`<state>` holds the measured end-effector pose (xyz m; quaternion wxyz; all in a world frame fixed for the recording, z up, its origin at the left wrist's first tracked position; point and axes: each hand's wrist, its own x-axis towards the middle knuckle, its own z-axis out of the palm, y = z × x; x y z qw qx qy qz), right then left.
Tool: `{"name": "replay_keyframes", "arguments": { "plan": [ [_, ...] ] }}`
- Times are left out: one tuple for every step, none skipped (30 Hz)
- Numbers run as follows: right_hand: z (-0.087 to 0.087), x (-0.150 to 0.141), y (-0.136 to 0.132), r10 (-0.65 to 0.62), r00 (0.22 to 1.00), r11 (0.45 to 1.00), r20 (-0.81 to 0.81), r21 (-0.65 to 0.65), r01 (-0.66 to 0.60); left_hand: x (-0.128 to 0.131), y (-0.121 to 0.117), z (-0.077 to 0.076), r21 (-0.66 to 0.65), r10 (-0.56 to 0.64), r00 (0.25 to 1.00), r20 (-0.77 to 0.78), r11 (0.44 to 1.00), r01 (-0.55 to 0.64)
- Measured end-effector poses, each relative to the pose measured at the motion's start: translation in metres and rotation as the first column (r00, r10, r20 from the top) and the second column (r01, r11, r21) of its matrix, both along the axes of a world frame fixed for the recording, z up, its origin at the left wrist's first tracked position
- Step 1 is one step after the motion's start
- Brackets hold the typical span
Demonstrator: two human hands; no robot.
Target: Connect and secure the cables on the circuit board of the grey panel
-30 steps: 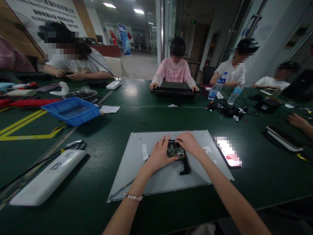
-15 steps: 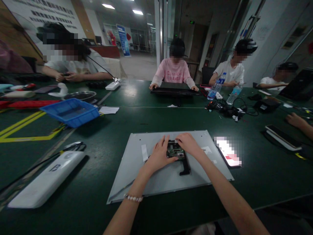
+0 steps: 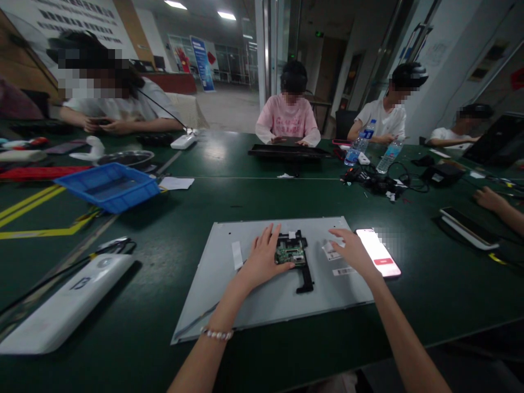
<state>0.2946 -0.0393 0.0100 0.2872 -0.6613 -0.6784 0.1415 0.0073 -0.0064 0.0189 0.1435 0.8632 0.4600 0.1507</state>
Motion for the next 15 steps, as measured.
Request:
{"name": "replay_keyframes", "arguments": {
  "plan": [
    [-0.002,0.0,-0.001,-0.002,1.0,1.0,-0.014,-0.012,0.002,0.001,-0.001,0.001,0.018,-0.008,1.0,-0.011,1.0,0.008],
    [-0.004,-0.001,-0.003,-0.003,0.999,1.0,-0.032,-0.023,0.002,0.002,-0.002,0.002,0.036,-0.019,1.0,-0.022,0.999,0.02],
    [-0.006,-0.003,-0.004,-0.004,0.999,0.999,-0.053,-0.037,0.002,0.004,-0.003,0.004,0.052,-0.03,0.999,-0.034,0.998,0.031],
    [-0.008,-0.005,-0.005,-0.006,0.997,0.999,-0.075,-0.05,0.002,0.005,-0.004,0.005,0.066,-0.04,0.998,-0.045,0.997,0.043],
    [-0.009,-0.007,-0.006,-0.008,0.995,0.998,-0.095,-0.06,0.003,0.007,-0.006,0.006,0.081,-0.049,0.997,-0.056,0.995,0.054],
    [-0.01,-0.009,-0.007,-0.014,0.994,0.998,-0.112,-0.063,0.007,0.009,-0.007,0.007,0.094,-0.057,0.996,-0.064,0.994,0.062],
    [-0.011,-0.011,-0.008,-0.023,0.992,0.998,-0.125,-0.058,0.016,0.011,-0.008,0.008,0.107,-0.064,0.995,-0.072,0.992,0.072],
    [-0.012,-0.012,-0.009,-0.033,0.99,0.999,-0.137,-0.046,0.027,0.013,-0.009,0.009,0.12,-0.069,0.995,-0.077,0.99,0.078],
    [-0.013,-0.012,-0.009,-0.043,0.987,0.999,-0.153,-0.03,0.039,0.015,-0.01,0.009,0.133,-0.07,0.995,-0.076,0.988,0.08],
    [-0.015,-0.012,-0.01,-0.051,0.983,0.999,-0.174,-0.014,0.049,0.016,-0.01,0.008,0.145,-0.066,0.995,-0.07,0.986,0.076],
    [-0.016,-0.012,-0.009,-0.057,0.979,0.998,-0.196,-0.001,0.058,0.017,-0.009,0.008,0.158,-0.055,0.997,-0.057,0.985,0.063],
    [-0.018,-0.012,-0.009,-0.061,0.975,0.998,-0.215,0.005,0.064,0.018,-0.007,0.007,0.171,-0.038,0.999,-0.039,0.984,0.044],
    [-0.02,-0.012,-0.009,-0.064,0.972,0.998,-0.227,0.008,0.068,0.02,-0.005,0.007,0.183,-0.019,1.0,-0.019,0.983,0.022],
    [-0.022,-0.012,-0.008,-0.066,0.971,0.998,-0.23,0.008,0.07,0.021,-0.002,0.007,0.194,-0.001,1.0,-0.002,0.981,0.001],
    [-0.024,-0.012,-0.007,-0.067,0.973,0.997,-0.222,0.009,0.071,0.023,0.002,0.007,0.204,0.009,1.0,0.007,0.979,-0.01]
  ]
}}
